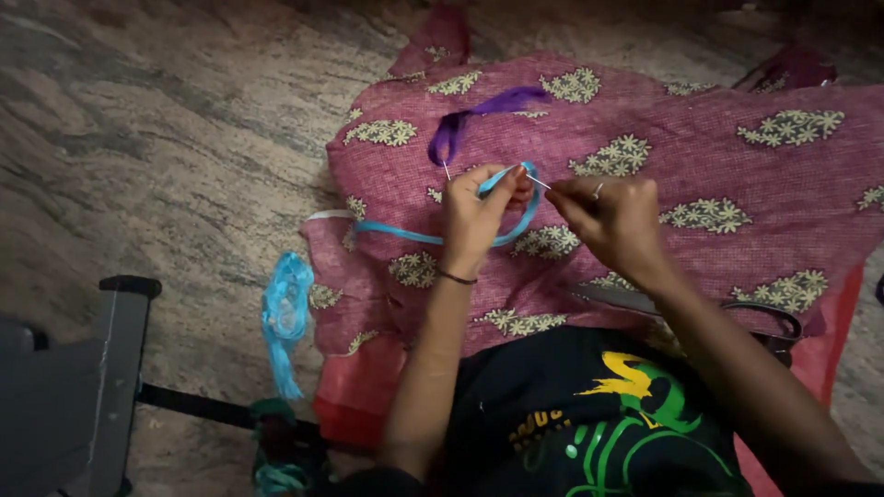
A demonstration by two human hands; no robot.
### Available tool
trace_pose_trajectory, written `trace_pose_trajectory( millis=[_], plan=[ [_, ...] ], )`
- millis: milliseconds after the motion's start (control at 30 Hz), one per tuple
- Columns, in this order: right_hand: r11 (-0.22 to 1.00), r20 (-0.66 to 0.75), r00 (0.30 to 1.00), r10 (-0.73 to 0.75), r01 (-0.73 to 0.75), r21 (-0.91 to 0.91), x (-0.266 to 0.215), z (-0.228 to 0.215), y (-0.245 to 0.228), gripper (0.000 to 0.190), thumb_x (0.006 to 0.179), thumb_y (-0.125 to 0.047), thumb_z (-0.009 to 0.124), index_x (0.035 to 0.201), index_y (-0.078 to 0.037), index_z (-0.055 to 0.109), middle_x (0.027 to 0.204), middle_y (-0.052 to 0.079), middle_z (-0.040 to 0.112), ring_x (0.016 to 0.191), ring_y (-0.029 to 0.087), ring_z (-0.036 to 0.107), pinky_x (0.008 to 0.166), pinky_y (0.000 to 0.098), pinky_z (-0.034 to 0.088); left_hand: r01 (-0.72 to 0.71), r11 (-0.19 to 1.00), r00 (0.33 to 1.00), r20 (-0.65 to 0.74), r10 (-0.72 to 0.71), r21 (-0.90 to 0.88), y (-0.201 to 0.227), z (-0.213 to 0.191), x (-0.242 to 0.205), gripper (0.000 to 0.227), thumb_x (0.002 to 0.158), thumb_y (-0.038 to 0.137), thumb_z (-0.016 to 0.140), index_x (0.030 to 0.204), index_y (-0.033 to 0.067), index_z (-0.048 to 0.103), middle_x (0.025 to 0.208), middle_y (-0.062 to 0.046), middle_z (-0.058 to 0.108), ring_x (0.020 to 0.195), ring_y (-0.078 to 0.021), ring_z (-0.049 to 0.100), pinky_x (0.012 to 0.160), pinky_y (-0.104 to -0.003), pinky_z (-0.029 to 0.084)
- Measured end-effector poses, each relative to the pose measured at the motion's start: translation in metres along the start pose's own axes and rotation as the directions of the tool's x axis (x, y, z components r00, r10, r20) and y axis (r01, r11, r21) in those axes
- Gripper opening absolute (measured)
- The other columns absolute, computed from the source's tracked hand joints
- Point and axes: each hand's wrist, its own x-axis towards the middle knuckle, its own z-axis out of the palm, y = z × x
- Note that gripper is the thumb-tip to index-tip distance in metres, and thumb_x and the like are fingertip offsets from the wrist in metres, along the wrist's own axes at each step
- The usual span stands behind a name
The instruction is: Measure, cut, and tie blue and purple ribbons to create decorative crafts.
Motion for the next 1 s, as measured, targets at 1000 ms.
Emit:
trace_pose_trajectory(
  millis=[1000],
  plan=[
    [0.942,0.006,0.946,0.325,-0.324,0.089,0.028,0.059,0.044,0.011,0.091,-0.008,0.075,0.101,-0.009,0.08,0.093,0.012,0.079,0.075,0.018,0.075,0.07,0.0345,0.064,0.1,0.986,0.917,-0.398,-0.039,0.134,0.01,-0.162,-0.1,0.009,0.099,0.009,0.07,0.098,0.0005,0.072,0.092,-0.004,0.073,0.085,-0.0084,0.065,0.079,-0.023,0.051]
  ],
)
